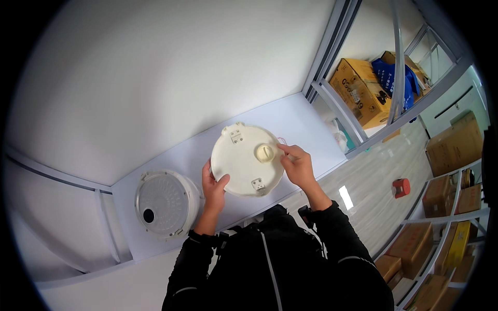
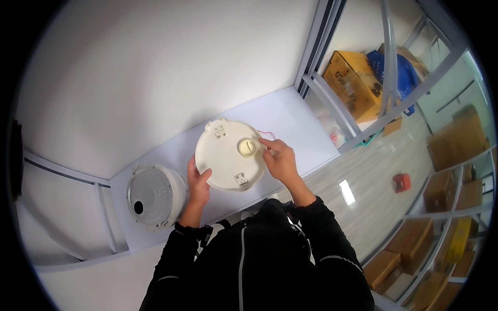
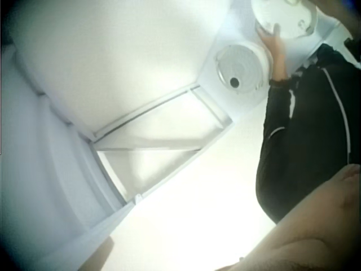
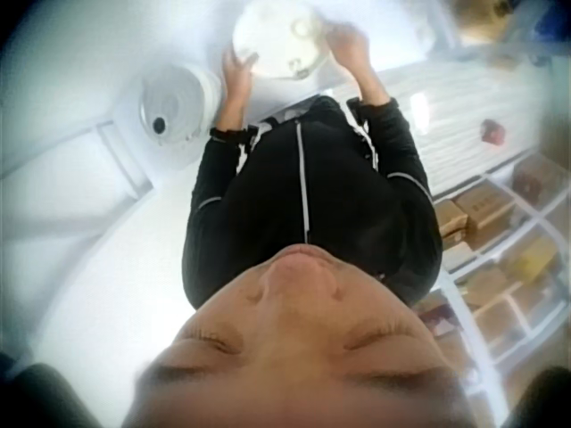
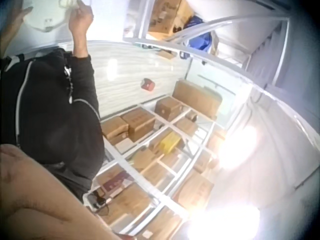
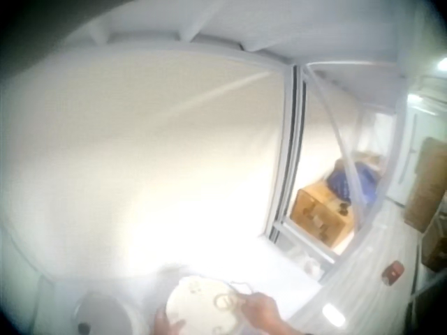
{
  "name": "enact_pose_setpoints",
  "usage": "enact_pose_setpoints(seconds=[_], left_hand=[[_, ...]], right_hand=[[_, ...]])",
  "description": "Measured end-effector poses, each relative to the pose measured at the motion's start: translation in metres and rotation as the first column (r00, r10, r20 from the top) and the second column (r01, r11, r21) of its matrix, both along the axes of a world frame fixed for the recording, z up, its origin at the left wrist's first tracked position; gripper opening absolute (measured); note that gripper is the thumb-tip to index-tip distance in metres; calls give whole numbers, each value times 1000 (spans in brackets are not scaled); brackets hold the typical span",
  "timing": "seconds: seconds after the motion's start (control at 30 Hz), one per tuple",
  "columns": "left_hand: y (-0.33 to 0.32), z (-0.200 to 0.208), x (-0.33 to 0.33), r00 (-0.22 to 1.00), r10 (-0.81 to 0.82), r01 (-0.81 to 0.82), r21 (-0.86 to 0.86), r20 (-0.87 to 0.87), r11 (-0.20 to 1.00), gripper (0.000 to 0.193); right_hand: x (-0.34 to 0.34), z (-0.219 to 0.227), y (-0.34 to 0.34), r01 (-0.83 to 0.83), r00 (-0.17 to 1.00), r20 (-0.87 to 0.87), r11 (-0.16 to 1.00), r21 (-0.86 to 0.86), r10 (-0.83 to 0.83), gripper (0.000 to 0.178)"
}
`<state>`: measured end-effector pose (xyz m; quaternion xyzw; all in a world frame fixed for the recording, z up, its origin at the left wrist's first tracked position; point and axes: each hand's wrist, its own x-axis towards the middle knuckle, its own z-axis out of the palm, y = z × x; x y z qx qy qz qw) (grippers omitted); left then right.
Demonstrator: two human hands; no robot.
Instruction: The person assembles a white cylindrical appliance on a workbench. They use a screwdriver to tighten screws on the base, attach a central plastic component, and secure the top cover. The person repeatedly opens and closes the lid to check alignment before final assembly.
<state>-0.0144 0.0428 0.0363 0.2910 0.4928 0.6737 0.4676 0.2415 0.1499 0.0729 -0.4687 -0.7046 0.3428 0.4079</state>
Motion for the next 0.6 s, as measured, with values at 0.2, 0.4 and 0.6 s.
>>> enact_pose_setpoints(seconds=[0.2, 0.4, 0.6], left_hand=[[-9, 2, -2, 844, -231, 161, 183, 484, 970, 72], [0, 11, 5, 873, -226, 181, 144, 432, 973, 62], [3, 6, 9, 892, -151, 102, 134, 427, 986, 57]], right_hand=[[0, 18, 5, -122, 942, -308, 991, 57, 134, 37], [8, 23, 13, -134, 856, -515, 983, -124, 52, 53], [17, 75, 8, -490, 398, -901, 870, -52, 170, 70]])
